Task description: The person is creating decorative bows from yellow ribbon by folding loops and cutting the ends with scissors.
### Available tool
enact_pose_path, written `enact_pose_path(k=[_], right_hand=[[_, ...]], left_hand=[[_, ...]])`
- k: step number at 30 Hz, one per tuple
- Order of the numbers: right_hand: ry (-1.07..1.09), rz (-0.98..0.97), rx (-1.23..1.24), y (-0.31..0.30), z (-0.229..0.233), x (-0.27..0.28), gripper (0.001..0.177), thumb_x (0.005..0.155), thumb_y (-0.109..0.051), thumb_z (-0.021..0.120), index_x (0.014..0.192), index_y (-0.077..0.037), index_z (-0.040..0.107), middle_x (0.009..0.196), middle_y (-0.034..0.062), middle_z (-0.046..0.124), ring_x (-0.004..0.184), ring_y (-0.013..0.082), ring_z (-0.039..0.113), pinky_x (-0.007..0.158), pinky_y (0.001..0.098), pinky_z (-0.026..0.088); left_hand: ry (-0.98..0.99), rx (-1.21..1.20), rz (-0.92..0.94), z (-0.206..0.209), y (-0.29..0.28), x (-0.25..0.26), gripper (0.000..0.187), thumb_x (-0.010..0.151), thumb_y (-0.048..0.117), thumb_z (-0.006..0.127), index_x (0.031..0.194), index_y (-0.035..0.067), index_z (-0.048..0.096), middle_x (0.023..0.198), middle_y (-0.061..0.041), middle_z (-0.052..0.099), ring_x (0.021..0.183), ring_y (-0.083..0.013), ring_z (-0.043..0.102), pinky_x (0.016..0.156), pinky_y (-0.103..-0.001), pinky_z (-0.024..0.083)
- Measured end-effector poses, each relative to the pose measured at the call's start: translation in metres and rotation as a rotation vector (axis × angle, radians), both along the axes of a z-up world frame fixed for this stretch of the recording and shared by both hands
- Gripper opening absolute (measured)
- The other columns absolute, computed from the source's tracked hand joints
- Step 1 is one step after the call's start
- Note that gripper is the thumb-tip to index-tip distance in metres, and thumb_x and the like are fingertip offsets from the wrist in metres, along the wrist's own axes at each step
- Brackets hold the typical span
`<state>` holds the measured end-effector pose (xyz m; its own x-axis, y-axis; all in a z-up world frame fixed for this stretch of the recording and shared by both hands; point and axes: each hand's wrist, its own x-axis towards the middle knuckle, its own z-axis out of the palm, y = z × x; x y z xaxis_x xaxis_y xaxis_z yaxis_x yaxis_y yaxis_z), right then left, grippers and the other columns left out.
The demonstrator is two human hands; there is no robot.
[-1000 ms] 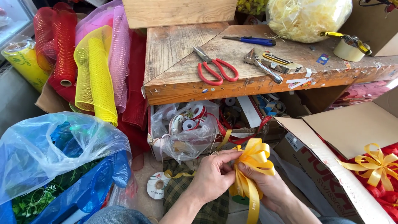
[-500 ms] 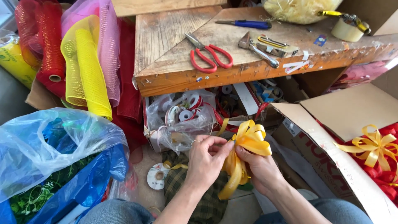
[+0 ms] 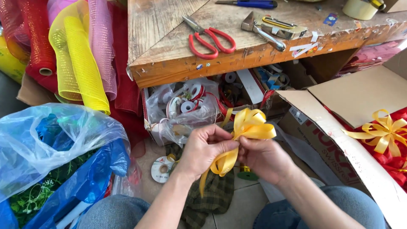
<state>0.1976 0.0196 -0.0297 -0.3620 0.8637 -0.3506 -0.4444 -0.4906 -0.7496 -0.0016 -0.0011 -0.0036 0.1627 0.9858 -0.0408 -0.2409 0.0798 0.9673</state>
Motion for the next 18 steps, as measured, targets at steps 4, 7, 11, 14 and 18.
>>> enact_pose_path(k=[4,7,11,14,18], right_hand=[[-0.083,0.172,0.358,0.02,0.003,0.026,0.027,0.096,-0.023,0.068,0.107,-0.001,0.078,0.097,0.013,0.076,0.081,0.0242,0.068,0.076,0.0428,0.056],[-0.495,0.005,0.3,0.05,0.005,0.035,0.016,0.095,-0.008,0.065,0.105,0.003,0.072,0.1,0.0187,0.075,0.086,0.0319,0.072,0.084,0.046,0.062],[-1.365,0.048,0.333,0.085,-0.103,0.05,0.024,0.097,-0.01,0.062,0.113,-0.01,0.08,0.1,0.0088,0.08,0.087,0.0228,0.071,0.081,0.0389,0.058],[-1.603,0.475,0.122,0.075,-0.179,0.047,0.023,0.101,-0.011,0.06,0.119,-0.013,0.074,0.114,0.0086,0.076,0.105,0.024,0.074,0.095,0.0383,0.059],[-1.97,0.887,0.225,0.057,-0.237,0.053,0.041,0.101,-0.033,0.062,0.141,-0.026,0.054,0.141,0.0054,0.057,0.134,0.03,0.049,0.111,0.0484,0.041]], left_hand=[[-0.071,-0.144,0.01,0.007,-0.001,-0.008,0.018,0.079,0.001,0.086,0.096,0.001,0.08,0.089,-0.014,0.079,0.076,-0.022,0.073,0.071,-0.034,0.064],[-0.245,-0.196,0.076,0.002,0.002,-0.016,0.015,0.081,-0.001,0.082,0.094,0.004,0.077,0.089,-0.013,0.076,0.077,-0.0235,0.07,0.069,-0.037,0.061],[-0.396,-0.269,0.168,0.012,0.002,-0.025,0.017,0.08,-0.003,0.081,0.093,0.005,0.074,0.093,-0.014,0.077,0.082,-0.0316,0.075,0.074,-0.042,0.062],[-0.552,-0.237,0.273,0.014,0.003,-0.034,0.014,0.079,-0.007,0.08,0.087,0.002,0.073,0.089,-0.022,0.077,0.082,-0.039,0.078,0.068,-0.045,0.064],[-0.599,-0.288,0.373,0.02,-0.002,-0.057,0.013,0.081,-0.007,0.078,0.088,0.002,0.072,0.093,-0.024,0.076,0.086,-0.0373,0.077,0.069,-0.046,0.061]])
